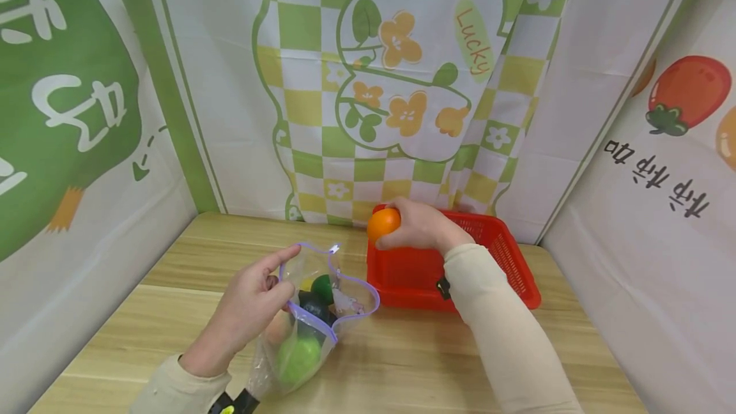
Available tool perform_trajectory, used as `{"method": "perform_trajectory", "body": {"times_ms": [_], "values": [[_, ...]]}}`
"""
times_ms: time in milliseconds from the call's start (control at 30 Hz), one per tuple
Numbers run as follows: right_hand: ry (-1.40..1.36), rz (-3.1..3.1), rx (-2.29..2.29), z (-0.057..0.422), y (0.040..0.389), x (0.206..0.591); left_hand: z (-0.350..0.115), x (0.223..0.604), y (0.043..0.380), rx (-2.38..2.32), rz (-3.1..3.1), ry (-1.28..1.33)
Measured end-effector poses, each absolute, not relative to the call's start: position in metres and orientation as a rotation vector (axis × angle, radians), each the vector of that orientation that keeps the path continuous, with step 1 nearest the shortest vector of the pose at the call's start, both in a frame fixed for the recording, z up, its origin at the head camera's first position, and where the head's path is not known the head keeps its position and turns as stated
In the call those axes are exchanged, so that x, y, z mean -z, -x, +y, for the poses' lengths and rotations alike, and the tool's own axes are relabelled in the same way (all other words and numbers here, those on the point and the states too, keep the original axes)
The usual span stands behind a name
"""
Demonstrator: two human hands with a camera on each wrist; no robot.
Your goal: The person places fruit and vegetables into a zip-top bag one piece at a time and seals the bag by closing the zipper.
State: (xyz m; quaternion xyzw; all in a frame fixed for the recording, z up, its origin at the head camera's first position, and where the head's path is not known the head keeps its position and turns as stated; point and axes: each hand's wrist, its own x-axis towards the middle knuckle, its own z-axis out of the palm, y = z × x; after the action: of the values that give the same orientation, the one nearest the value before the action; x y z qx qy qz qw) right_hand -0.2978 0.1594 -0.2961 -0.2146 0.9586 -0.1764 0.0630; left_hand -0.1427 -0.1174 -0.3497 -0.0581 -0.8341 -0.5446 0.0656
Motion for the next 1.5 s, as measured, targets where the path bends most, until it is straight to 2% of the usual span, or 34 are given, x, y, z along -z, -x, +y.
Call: {"method": "perform_trajectory", "body": {"times_ms": [400,867,1200,1500], "values": [[0.846,2.883,0.657,0.135,0.256,0.271,-0.116,0.348,0.144,1.617,-2.527,0.168],[1.072,2.933,0.592,0.112,0.216,0.267,-0.116,0.348,0.145,1.602,-2.544,0.170],[1.277,2.954,0.346,0.089,0.191,0.276,-0.118,0.347,0.146,1.605,-2.556,0.161],[1.491,3.091,0.035,0.077,0.184,0.298,-0.119,0.348,0.146,1.593,-2.565,0.155]]}}
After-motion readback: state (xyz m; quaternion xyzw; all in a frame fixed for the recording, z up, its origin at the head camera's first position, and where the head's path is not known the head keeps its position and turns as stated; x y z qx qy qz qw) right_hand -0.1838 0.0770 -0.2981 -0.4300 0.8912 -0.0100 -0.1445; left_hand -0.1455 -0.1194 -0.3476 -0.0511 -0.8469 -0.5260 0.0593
